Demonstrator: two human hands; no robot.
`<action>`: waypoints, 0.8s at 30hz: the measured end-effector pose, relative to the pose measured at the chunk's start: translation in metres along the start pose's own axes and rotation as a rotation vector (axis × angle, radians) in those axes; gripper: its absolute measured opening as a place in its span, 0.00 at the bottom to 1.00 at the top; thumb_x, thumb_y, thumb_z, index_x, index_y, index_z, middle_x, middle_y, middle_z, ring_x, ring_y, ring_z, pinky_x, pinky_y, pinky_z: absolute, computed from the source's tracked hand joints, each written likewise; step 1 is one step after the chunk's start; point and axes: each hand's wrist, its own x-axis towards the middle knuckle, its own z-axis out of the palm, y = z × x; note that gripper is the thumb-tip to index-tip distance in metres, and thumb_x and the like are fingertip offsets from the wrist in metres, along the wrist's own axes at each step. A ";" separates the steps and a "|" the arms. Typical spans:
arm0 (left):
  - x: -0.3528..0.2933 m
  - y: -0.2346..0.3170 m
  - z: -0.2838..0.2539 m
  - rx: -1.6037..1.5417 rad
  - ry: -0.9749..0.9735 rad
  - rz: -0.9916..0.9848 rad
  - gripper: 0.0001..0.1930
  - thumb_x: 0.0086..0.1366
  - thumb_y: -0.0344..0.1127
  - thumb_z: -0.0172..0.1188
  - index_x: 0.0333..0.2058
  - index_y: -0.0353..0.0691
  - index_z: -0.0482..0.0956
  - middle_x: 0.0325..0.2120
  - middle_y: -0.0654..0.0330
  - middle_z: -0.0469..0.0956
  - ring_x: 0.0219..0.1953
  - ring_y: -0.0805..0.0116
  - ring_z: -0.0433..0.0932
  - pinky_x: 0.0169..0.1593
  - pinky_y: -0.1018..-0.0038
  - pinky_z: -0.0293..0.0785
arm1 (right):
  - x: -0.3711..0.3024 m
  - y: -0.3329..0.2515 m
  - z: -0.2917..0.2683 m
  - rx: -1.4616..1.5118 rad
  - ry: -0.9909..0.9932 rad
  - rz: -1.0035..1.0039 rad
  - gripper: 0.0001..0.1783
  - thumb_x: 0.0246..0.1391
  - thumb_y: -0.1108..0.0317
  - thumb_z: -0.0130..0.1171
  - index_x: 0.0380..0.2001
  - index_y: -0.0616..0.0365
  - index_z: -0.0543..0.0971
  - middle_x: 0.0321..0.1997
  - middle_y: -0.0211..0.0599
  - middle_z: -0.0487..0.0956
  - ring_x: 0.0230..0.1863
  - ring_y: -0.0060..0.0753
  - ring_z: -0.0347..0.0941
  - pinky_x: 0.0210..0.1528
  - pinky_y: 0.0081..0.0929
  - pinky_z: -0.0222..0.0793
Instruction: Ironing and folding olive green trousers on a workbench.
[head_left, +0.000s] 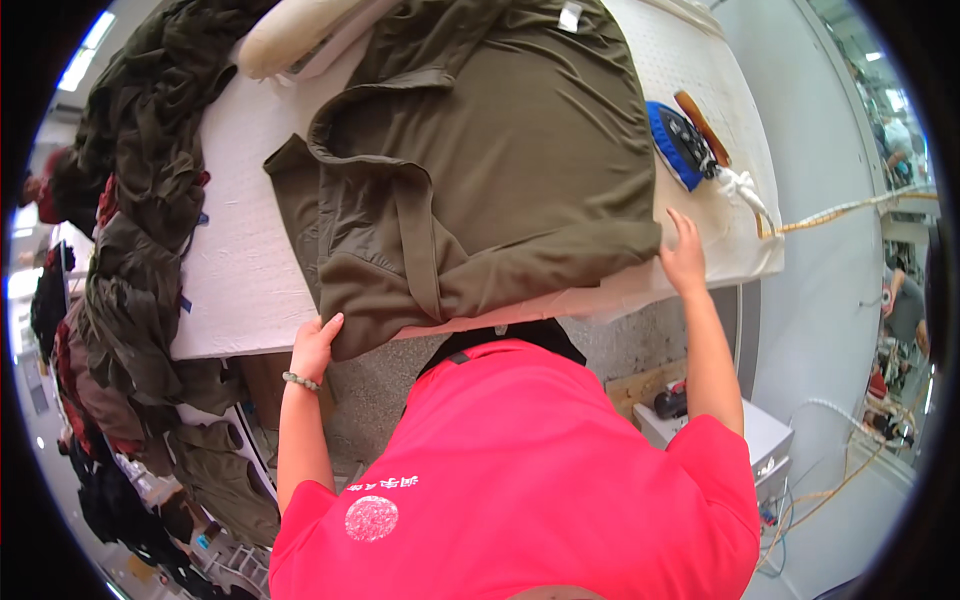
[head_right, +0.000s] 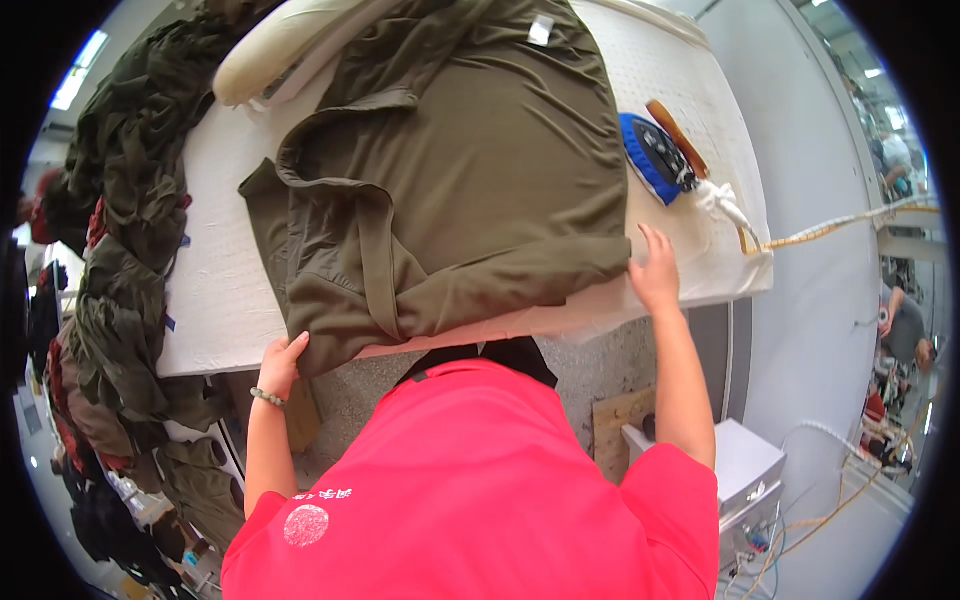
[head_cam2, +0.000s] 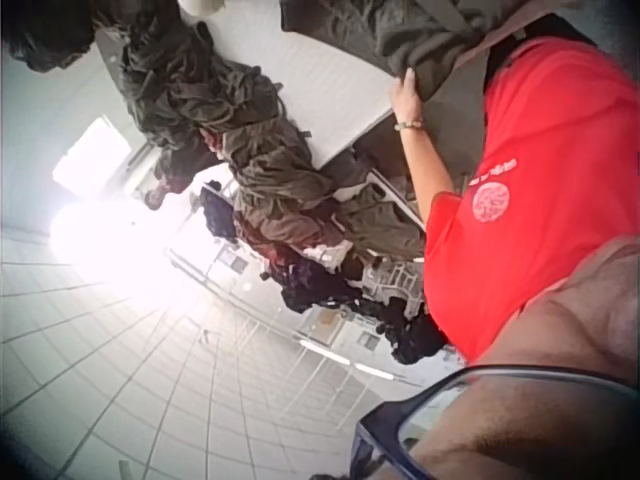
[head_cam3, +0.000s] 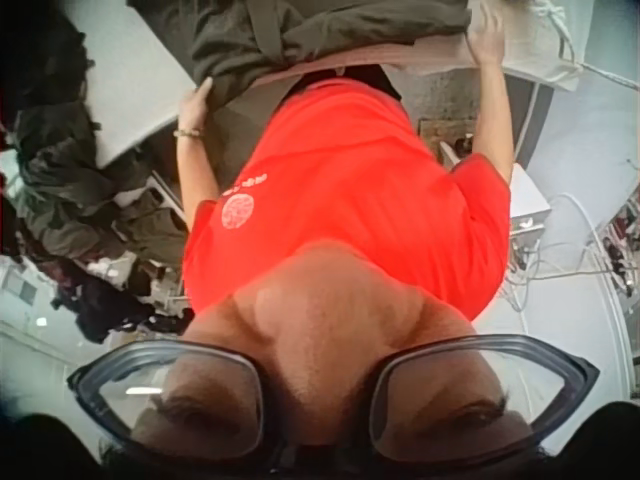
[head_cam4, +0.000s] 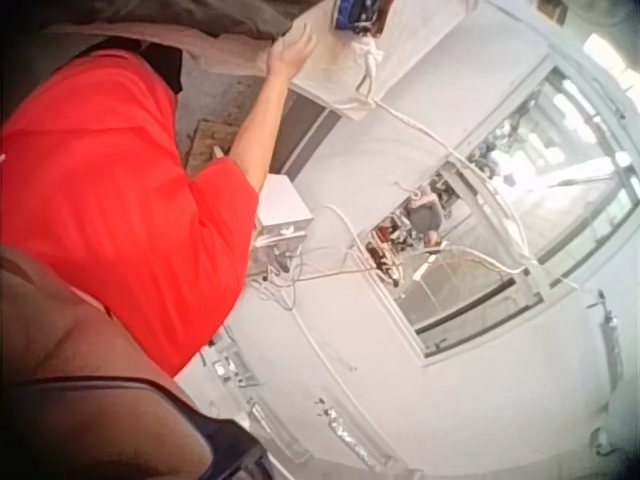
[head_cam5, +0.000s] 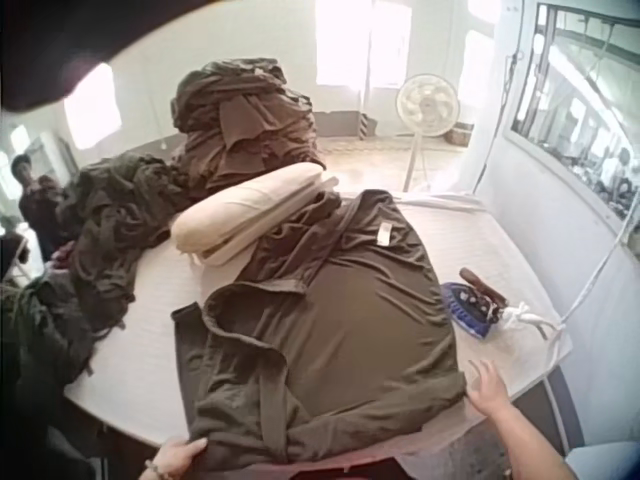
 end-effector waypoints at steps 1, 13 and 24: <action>0.002 0.004 0.000 0.009 -0.021 -0.009 0.19 0.72 0.37 0.59 0.54 0.28 0.77 0.46 0.55 0.82 0.42 0.71 0.81 0.50 0.74 0.76 | -0.016 -0.013 0.001 -0.392 0.126 -0.247 0.24 0.62 0.66 0.62 0.59 0.64 0.73 0.48 0.34 0.81 0.48 0.25 0.79 0.46 0.21 0.75; 0.148 0.216 0.088 0.998 0.192 1.290 0.33 0.61 0.28 0.60 0.66 0.42 0.64 0.64 0.47 0.68 0.69 0.49 0.62 0.68 0.61 0.65 | -0.046 -0.077 0.031 0.723 -0.249 0.404 0.24 0.59 0.65 0.65 0.54 0.70 0.76 0.49 0.38 0.82 0.46 0.30 0.78 0.53 0.27 0.73; 0.278 0.288 0.095 1.467 0.484 0.970 0.16 0.65 0.38 0.59 0.50 0.41 0.79 0.39 0.49 0.82 0.43 0.49 0.83 0.42 0.56 0.81 | -0.033 -0.111 -0.061 1.367 0.014 1.092 0.17 0.66 0.63 0.57 0.49 0.67 0.80 0.48 0.40 0.83 0.45 0.29 0.81 0.50 0.27 0.75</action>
